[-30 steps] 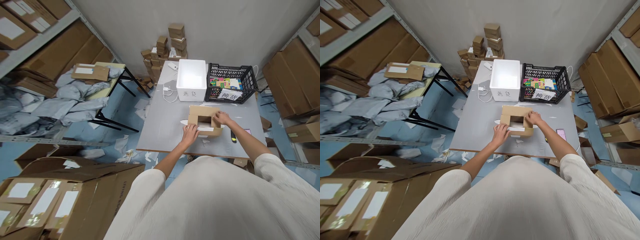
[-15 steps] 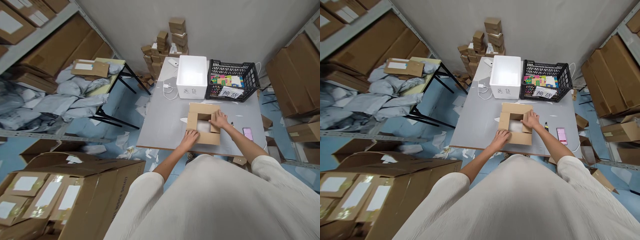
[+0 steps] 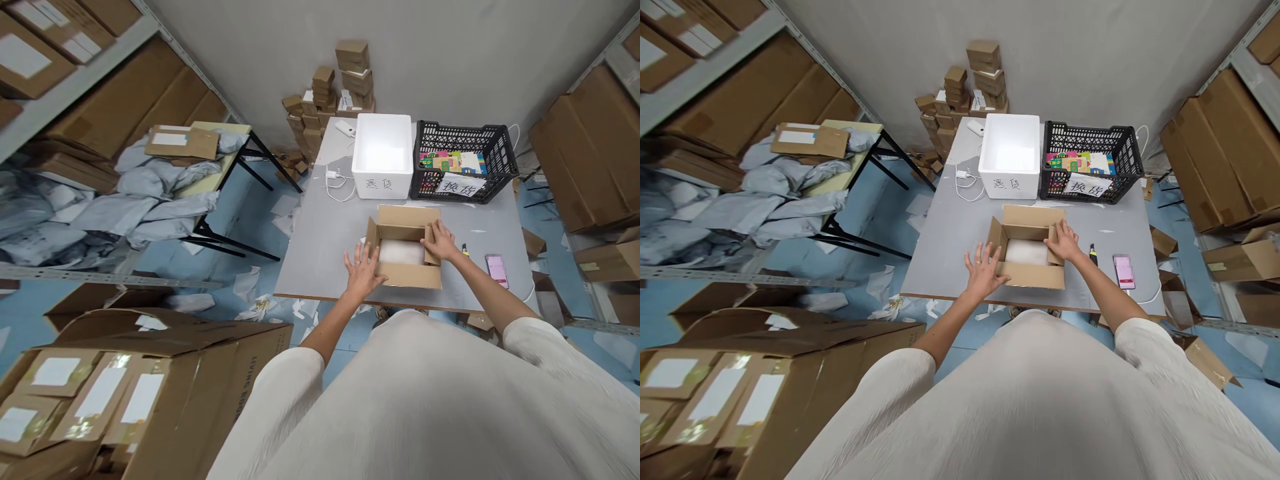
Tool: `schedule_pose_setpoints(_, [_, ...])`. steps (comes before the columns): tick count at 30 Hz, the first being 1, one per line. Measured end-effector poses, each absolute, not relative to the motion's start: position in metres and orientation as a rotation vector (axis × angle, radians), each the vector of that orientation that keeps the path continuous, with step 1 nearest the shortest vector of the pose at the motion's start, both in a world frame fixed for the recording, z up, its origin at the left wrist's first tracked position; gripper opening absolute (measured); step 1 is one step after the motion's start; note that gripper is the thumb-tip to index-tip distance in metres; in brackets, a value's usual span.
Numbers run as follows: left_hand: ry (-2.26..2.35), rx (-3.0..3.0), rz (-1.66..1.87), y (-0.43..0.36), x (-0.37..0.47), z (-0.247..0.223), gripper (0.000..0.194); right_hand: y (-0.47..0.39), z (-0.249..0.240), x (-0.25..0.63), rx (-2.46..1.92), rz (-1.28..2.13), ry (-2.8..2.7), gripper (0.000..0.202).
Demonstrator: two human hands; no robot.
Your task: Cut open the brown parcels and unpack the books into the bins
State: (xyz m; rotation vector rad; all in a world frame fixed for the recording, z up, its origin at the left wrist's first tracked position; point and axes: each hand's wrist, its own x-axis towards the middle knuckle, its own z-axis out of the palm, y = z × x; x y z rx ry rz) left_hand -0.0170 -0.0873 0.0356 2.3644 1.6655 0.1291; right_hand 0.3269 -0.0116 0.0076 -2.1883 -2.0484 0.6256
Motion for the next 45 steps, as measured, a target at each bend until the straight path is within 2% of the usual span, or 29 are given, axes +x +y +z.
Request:
schedule_pose_setpoints(3, [1.782,2.256,0.091,-0.084,-0.027,0.032,0.105,-0.021,0.013,0.334,-2.123,0.67,-1.991,0.09])
schedule_pose_setpoints(11, [1.702,2.184,0.051,-0.075,-0.031,0.019,0.097,-0.05,0.01,0.375,-1.92,0.698,-1.555,0.073])
schedule_pose_setpoints(17, [1.612,2.221,0.106,-0.074,-0.029,0.012,0.083,-0.078,-0.002,0.41,-2.147,0.649,-1.273,0.069])
schedule_pose_setpoints(21, [1.599,2.185,0.098,-0.074,-0.031,0.004,0.084,-0.084,-0.005,0.413,-2.25,0.659,-1.268,0.07])
schedule_pose_setpoints(28, [1.566,2.132,0.146,-0.078,-0.033,-0.008,0.089,-0.07,0.044,0.382,-2.218,0.065,-1.917,0.05])
schedule_pose_setpoints(30, [1.564,2.141,0.157,-0.079,-0.032,-0.008,0.087,-0.061,0.064,0.356,-2.094,0.025,-2.239,0.05])
schedule_pose_setpoints(34, [1.566,2.172,0.17,-0.081,-0.031,-0.003,0.085,-0.039,0.082,0.284,-1.731,0.155,-2.794,0.042])
schedule_pose_setpoints(39, [1.553,2.254,0.177,-0.087,-0.028,0.003,0.076,-0.004,0.057,0.217,-1.523,0.368,-3.102,0.038])
schedule_pose_setpoints(45, [1.498,2.335,0.204,-0.092,-0.025,0.007,0.068,0.026,-0.007,0.204,-1.53,0.589,-3.303,0.045])
